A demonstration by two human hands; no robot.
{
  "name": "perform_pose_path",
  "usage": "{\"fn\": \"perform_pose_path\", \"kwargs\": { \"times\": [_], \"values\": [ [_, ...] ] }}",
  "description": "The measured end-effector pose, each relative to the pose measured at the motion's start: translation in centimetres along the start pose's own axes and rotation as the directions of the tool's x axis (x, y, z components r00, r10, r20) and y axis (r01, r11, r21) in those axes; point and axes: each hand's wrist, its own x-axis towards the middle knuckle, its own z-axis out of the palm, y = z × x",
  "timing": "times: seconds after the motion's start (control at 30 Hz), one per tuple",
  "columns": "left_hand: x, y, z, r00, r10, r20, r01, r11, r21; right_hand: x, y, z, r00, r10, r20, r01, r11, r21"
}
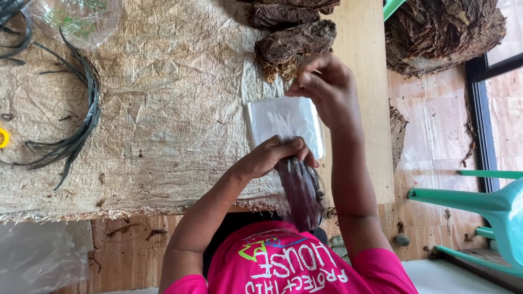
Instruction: The person places dried brown leaves into clear plastic bags on a wooden table. They fold the top of each bag to seal it and set the filled bag aside. The person repeats this process for several bundles of leaves.
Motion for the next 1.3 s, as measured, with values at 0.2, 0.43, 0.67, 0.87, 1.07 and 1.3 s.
{"fn": "perform_pose_path", "kwargs": {
  "times": [0.2,0.43,0.67,0.87,1.07,1.3],
  "values": [
    [-0.8,5.8,0.5,0.973,-0.209,-0.098,0.206,0.978,-0.041,-4.4,1.8,1.9,0.800,-0.512,0.313,0.401,0.067,-0.914],
    [0.3,6.6,0.1,0.797,-0.569,0.200,0.515,0.815,0.266,-6.1,1.3,1.8,0.817,-0.273,0.507,0.429,-0.298,-0.853],
    [-1.8,9.5,5.7,0.565,-0.810,-0.157,0.477,0.166,0.863,-10.4,-3.0,3.1,0.585,0.647,0.489,0.292,0.394,-0.871],
    [-3.9,6.8,8.8,0.628,-0.740,-0.242,0.292,-0.065,0.954,-10.3,-4.3,3.3,0.635,0.202,0.745,0.291,0.831,-0.473],
    [-4.9,5.7,7.2,0.883,-0.464,-0.077,0.135,0.093,0.986,-10.6,-4.0,3.7,0.807,0.057,0.587,0.208,0.903,-0.374],
    [-4.8,7.4,7.9,0.949,0.226,0.222,-0.199,-0.120,0.973,-11.5,-4.8,2.4,0.839,0.149,0.523,0.098,0.904,-0.415]
  ]
}}
